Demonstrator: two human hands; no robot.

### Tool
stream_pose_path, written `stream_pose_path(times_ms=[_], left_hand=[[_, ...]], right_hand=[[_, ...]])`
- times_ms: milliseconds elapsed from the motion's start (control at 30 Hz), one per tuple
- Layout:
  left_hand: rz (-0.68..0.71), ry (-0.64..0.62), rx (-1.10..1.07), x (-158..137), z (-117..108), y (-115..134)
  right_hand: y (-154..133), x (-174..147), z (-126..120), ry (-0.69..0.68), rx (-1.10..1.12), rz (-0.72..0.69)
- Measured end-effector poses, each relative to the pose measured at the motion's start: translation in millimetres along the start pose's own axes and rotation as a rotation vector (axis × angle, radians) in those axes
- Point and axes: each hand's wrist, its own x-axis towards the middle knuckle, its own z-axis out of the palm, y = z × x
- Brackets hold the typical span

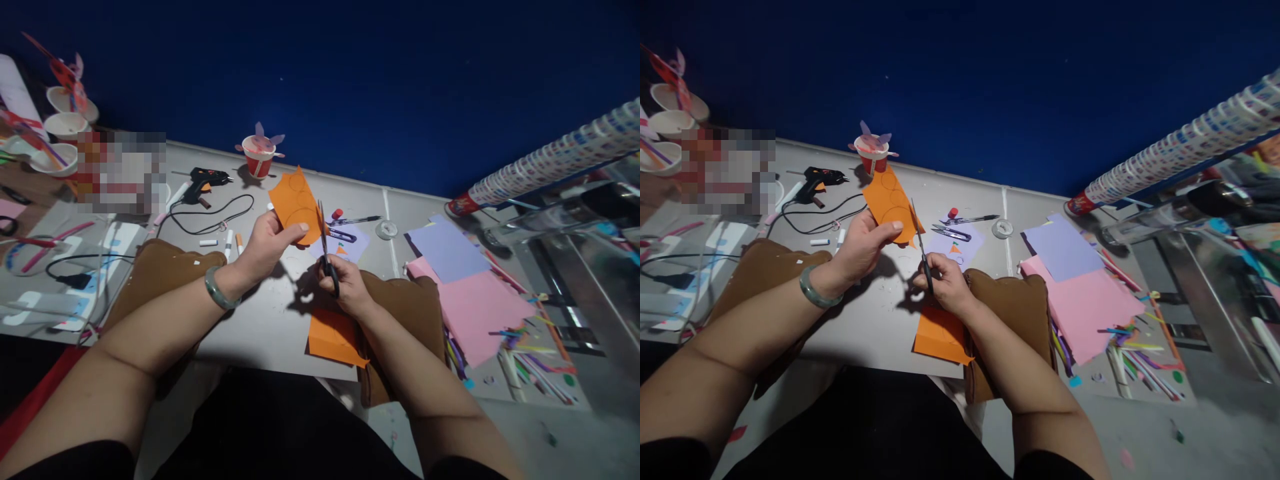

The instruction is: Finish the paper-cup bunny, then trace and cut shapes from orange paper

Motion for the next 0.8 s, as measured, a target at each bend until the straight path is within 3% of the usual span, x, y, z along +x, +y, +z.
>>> stream_pose_path(times_ms=[367, 800], left_hand=[[0.000, 0.041, -0.009, 1.9, -0.4, -0.7], [0.012, -0.004, 0.016, 1.2, -1.1, 1.3]], right_hand=[[3.5, 0.7, 0.2, 0.008, 0.019, 0.005], [-2.1, 0.2, -0.1, -0.045, 0.012, 0.000]])
